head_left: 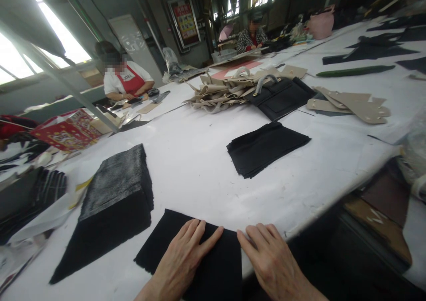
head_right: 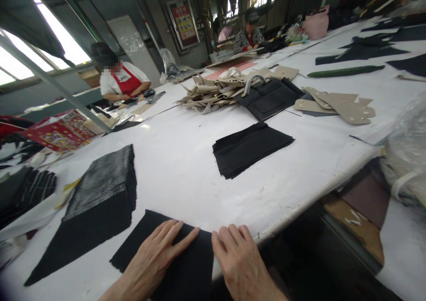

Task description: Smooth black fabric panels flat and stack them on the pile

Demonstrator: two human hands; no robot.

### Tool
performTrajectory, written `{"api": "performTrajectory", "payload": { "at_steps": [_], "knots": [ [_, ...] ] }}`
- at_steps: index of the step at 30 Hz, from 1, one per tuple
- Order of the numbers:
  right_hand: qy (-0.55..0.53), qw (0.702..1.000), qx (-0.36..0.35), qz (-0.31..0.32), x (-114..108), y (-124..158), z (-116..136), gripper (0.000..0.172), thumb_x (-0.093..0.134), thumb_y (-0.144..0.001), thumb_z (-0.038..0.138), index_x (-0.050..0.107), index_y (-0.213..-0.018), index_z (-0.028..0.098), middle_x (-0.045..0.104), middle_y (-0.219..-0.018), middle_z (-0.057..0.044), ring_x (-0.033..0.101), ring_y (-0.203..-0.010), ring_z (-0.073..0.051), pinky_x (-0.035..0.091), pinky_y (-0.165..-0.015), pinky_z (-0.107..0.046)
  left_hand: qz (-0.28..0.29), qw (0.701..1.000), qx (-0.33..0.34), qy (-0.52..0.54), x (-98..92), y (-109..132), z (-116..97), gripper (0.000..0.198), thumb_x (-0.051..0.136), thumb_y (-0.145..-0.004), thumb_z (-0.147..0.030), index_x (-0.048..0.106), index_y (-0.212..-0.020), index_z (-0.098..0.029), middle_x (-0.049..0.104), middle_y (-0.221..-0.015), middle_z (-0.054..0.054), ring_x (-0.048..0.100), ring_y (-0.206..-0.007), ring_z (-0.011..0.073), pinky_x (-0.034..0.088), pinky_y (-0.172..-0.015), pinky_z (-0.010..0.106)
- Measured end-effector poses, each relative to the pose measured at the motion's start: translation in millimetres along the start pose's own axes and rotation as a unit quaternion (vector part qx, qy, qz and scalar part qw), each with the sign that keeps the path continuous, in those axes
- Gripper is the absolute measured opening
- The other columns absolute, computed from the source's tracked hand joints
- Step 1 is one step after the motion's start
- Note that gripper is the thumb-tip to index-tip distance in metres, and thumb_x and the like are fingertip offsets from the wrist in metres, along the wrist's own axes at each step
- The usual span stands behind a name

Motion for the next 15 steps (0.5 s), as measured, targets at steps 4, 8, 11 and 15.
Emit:
{"api": "performTrajectory", "payload": {
  "at_steps": [4, 8, 11, 15],
  "knots": [
    [-0.041, 0.998, 0.037, -0.024, -12, -8, -7, 0.037, 0.036, -0.093, 0.005, 0.061, -0.12, 0.014, 0.058, -0.094, -0.008, 0.051, -0.085, -0.021, 0.038, -0.078, -0.038, 0.001, 1.0, -0.009, 0.008, 0.1, -1, 0, 0.089, 0.044, -0.081, 0.003, 0.016, -0.155, -0.038, 0.05, -0.13, 0.008, 0.047, -0.122, 0.0261, 0.04, -0.108, 0.044],
    [-0.043, 0.998, 0.033, 0.01, 4, -22, 9, 0.039, 0.045, -0.096, 0.015, 0.053, -0.134, 0.018, 0.06, -0.107, -0.008, 0.053, -0.093, -0.022, 0.039, -0.084, -0.04, -0.006, 1.0, -0.01, 0.013, 0.1, -1, -1, 0.084, 0.045, -0.082, 0.0, 0.02, -0.154, -0.035, 0.049, -0.132, 0.009, 0.047, -0.122, 0.0267, 0.041, -0.108, 0.044],
    [-0.019, 0.999, 0.024, 0.012, 19, -22, 18, 0.038, 0.052, -0.095, 0.023, 0.054, -0.133, 0.018, 0.062, -0.115, -0.007, 0.054, -0.1, -0.023, 0.038, -0.093, -0.042, -0.012, 0.999, -0.013, 0.028, -0.2, 1, 1, 0.081, 0.046, -0.082, -0.001, 0.024, -0.153, -0.033, 0.05, -0.135, 0.008, 0.047, -0.123, 0.0266, 0.041, -0.108, 0.044],
    [0.015, 1.0, 0.013, 0.001, 22, -12, 15, 0.037, 0.05, -0.096, 0.027, 0.055, -0.132, 0.018, 0.062, -0.122, -0.006, 0.054, -0.107, -0.023, 0.036, -0.098, -0.043, -0.021, 0.998, -0.031, 0.043, 0.1, 8, 12, 0.081, 0.042, -0.079, 0.004, 0.028, -0.152, -0.03, 0.05, -0.138, 0.006, 0.046, -0.125, 0.0245, 0.04, -0.109, 0.041]
  ]
}}
Point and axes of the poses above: each hand's wrist, its own y-axis away from the middle knuckle, its own x-axis out of the palm, z = x × y, the point moved 9 cm from there along -y, towards the middle knuckle
